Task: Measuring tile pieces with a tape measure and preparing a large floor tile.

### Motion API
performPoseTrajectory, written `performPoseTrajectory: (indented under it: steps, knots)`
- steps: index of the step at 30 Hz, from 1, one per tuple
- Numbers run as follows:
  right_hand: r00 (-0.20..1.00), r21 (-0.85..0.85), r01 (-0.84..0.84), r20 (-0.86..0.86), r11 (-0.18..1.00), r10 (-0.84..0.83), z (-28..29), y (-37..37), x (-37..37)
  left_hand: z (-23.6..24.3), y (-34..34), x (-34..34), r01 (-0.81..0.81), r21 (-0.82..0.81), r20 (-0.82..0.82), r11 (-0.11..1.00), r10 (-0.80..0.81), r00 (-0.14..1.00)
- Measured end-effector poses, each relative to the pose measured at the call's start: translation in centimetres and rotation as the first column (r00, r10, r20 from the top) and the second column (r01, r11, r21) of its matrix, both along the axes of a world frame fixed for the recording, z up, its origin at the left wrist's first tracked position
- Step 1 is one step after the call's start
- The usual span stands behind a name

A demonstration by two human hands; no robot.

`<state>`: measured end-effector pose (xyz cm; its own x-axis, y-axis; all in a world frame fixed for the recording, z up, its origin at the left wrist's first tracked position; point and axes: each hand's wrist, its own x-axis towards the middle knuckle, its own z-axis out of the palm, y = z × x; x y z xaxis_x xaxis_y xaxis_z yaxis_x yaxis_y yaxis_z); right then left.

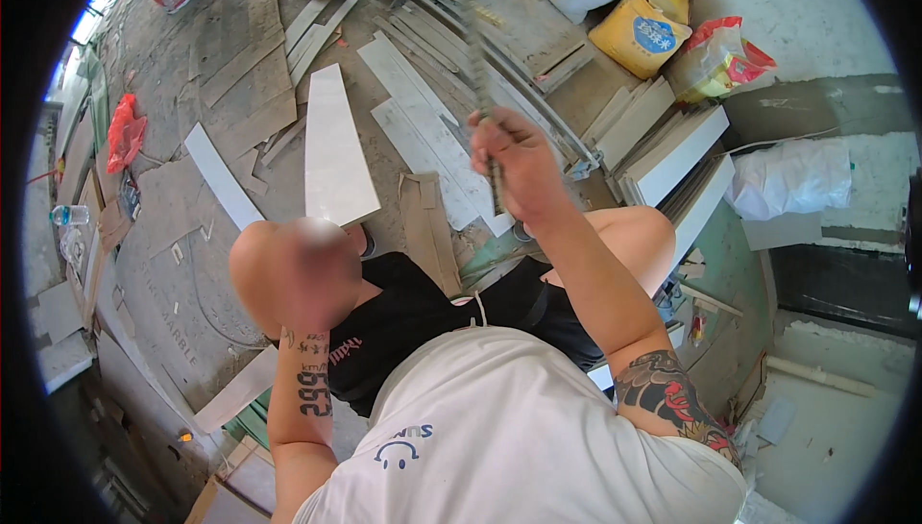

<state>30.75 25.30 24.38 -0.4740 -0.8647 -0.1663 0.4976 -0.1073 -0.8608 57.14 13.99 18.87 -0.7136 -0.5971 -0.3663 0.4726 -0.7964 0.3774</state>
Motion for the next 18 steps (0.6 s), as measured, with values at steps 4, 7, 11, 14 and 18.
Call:
performPoseTrajectory:
  steps: [4,7,11,14,18]
  knots:
    - [0.951,-0.076,0.204,-0.220,0.976,-0.216,2.3,0.7,0.5,-2.4,0.3,0.4,0.049,-0.017,-0.021,0.999,-0.050,0.999]
    - [0.997,0.137,-0.029,-0.069,0.990,0.039,1.3,1.8,1.1,-2.4,1.1,-0.3,0.067,0.016,-0.058,0.998,-0.066,0.996]
    - [0.946,0.200,-0.317,-0.009,0.927,0.325,0.3,1.8,1.8,-2.2,3.2,-2.0,0.081,0.108,-0.032,0.991,-0.078,0.996]
    - [0.987,0.264,-0.156,0.078,0.952,0.140,-1.1,0.6,2.8,-2.8,5.0,-3.4,0.110,0.149,-0.051,0.983,-0.103,0.993]
    - [0.990,0.327,-0.097,0.129,0.940,0.057,-5.0,1.0,3.9,-3.7,6.9,-2.7,0.181,0.167,-0.057,0.969,-0.174,0.983]
